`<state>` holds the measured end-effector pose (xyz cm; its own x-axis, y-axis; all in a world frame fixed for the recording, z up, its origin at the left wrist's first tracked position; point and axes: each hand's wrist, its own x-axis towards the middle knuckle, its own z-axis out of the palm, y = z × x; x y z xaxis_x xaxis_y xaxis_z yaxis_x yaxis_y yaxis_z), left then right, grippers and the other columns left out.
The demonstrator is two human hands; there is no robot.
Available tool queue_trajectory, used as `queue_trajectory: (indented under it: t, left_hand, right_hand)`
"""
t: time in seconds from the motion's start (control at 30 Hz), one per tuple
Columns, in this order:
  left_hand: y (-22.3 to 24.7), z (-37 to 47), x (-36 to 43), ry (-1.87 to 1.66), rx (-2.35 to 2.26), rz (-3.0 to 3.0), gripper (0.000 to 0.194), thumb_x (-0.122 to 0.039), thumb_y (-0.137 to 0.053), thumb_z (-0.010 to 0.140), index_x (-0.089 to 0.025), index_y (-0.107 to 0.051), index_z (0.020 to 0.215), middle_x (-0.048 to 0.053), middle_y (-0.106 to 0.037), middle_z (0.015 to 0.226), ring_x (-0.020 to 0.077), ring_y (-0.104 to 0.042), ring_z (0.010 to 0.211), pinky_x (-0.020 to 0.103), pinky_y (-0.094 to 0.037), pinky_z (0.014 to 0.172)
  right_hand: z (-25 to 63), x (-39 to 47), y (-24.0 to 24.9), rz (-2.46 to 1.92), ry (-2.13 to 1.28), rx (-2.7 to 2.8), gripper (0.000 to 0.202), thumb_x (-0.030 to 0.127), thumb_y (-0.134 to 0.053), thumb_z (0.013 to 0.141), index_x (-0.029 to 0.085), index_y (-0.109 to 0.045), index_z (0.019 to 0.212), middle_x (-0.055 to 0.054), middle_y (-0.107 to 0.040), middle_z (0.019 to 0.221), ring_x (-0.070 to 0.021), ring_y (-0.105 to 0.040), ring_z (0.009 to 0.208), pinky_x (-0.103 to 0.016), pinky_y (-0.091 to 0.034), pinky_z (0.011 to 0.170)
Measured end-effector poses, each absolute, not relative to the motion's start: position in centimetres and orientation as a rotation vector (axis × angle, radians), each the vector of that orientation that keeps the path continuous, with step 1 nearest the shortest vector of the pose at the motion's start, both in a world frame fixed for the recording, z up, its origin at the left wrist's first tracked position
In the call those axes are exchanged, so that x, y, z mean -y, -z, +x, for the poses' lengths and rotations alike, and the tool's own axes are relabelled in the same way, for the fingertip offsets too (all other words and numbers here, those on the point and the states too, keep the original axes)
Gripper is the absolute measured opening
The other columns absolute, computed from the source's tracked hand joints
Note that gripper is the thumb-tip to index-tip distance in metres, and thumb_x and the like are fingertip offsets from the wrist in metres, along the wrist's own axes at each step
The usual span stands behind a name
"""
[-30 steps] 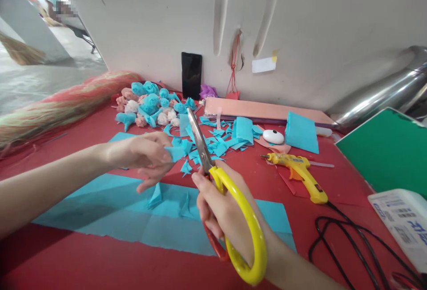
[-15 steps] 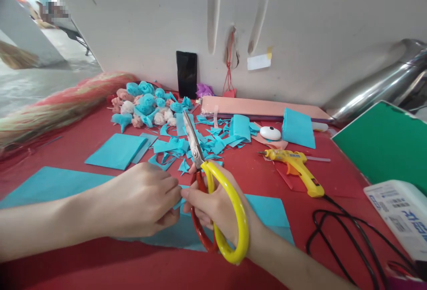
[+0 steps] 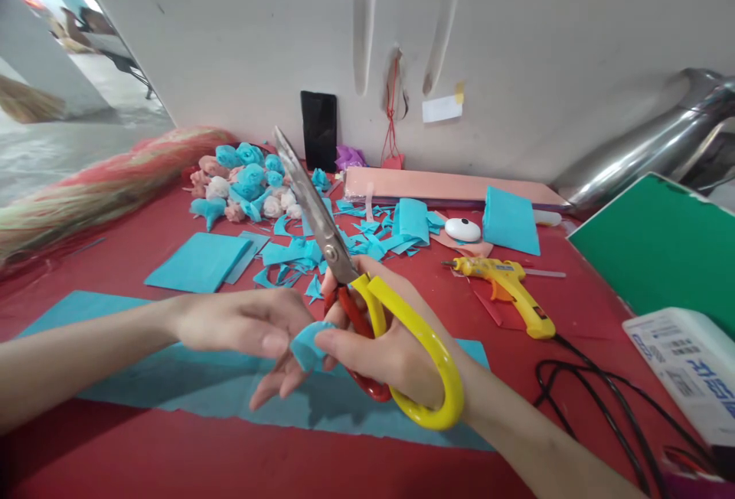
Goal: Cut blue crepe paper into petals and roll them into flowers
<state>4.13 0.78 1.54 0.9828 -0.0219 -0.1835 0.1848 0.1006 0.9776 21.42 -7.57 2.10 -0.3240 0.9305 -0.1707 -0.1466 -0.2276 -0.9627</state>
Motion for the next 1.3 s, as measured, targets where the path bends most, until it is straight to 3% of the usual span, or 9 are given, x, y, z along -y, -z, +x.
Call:
queue_trajectory:
  t: [0.1, 0.33, 0.47, 0.8, 1.03, 1.17, 1.3]
  left_hand:
    - [-1.5, 4.3, 0.1, 0.156, -0.189, 1.439, 0.043, -0.048, -0.048, 0.082, -0.013, -0.056, 0.058, -0.002, -0.048, 0.041, 0.0074, -0.048, 0.037, 0.017, -0.042, 0.045]
    - [-2.7, 4.1, 0.7, 0.074, -0.274, 1.523, 0.034, -0.021, -0.042, 0.087, -0.014, -0.049, 0.055, -0.004, -0.046, 0.041, 0.0053, -0.046, 0.035, 0.013, -0.041, 0.042]
    - [-3.0, 4.0, 0.8, 0.072, -0.345, 1.690, 0.030, -0.025, -0.044, 0.086, -0.014, -0.048, 0.058, -0.004, -0.047, 0.046, 0.0045, -0.047, 0.037, 0.013, -0.041, 0.045]
    - [-2.7, 4.1, 0.5, 0.133, -0.302, 1.564, 0.026, -0.022, -0.044, 0.084, -0.014, -0.048, 0.060, -0.003, -0.048, 0.049, 0.0034, -0.044, 0.037, 0.012, -0.044, 0.047]
    - [-2.5, 4.0, 0.5, 0.158, -0.287, 1.629, 0.028, -0.028, -0.045, 0.085, -0.014, -0.051, 0.062, -0.003, -0.048, 0.047, 0.0062, -0.049, 0.040, 0.015, -0.044, 0.047]
    - [-3.0, 3.9, 0.9, 0.009, -0.359, 1.742, 0.034, -0.029, -0.044, 0.085, -0.015, -0.044, 0.054, -0.004, -0.044, 0.043, 0.0064, -0.047, 0.037, 0.015, -0.042, 0.043]
    - [-3.8, 3.4, 0.8, -0.316, -0.407, 1.915, 0.037, -0.026, -0.044, 0.085, -0.013, -0.047, 0.050, -0.002, -0.048, 0.040, 0.0064, -0.046, 0.039, 0.016, -0.037, 0.041]
  right_hand:
    - [21.5, 7.6, -1.8, -1.036, -1.710, 1.261, 0.036, -0.001, -0.062, 0.065, 0.024, -0.050, 0.088, 0.009, -0.056, 0.064, -0.0052, -0.056, 0.054, -0.010, -0.045, 0.049]
    - [21.0, 8.0, -3.0, -1.124, -1.512, 1.261, 0.029, 0.003, -0.064, 0.067, 0.021, -0.048, 0.083, 0.008, -0.051, 0.060, -0.0033, -0.049, 0.049, -0.010, -0.039, 0.046]
    - [20.9, 8.3, -3.1, -1.164, -1.392, 1.321, 0.027, 0.006, -0.065, 0.066, 0.022, -0.049, 0.081, 0.007, -0.050, 0.062, -0.0036, -0.041, 0.048, -0.012, -0.035, 0.043]
    - [20.8, 8.4, -2.8, -1.168, -1.328, 1.400, 0.021, 0.014, -0.064, 0.069, 0.023, -0.050, 0.082, 0.006, -0.048, 0.063, -0.0040, -0.038, 0.047, -0.015, -0.033, 0.043]
    - [21.2, 8.2, -2.4, -1.127, -1.256, 1.578, 0.022, 0.015, -0.064, 0.072, 0.025, -0.049, 0.085, 0.005, -0.050, 0.067, -0.0063, -0.044, 0.052, -0.015, -0.039, 0.045]
    - [21.0, 8.2, -2.3, -1.160, -1.121, 1.544, 0.022, 0.017, -0.066, 0.071, 0.025, -0.049, 0.082, 0.005, -0.051, 0.064, -0.0071, -0.047, 0.051, -0.016, -0.037, 0.042]
    - [21.1, 7.2, -1.7, -1.071, -1.261, 1.286, 0.014, 0.031, -0.053, 0.081, 0.024, -0.045, 0.089, 0.003, -0.056, 0.064, -0.0071, -0.045, 0.041, -0.019, -0.035, 0.039]
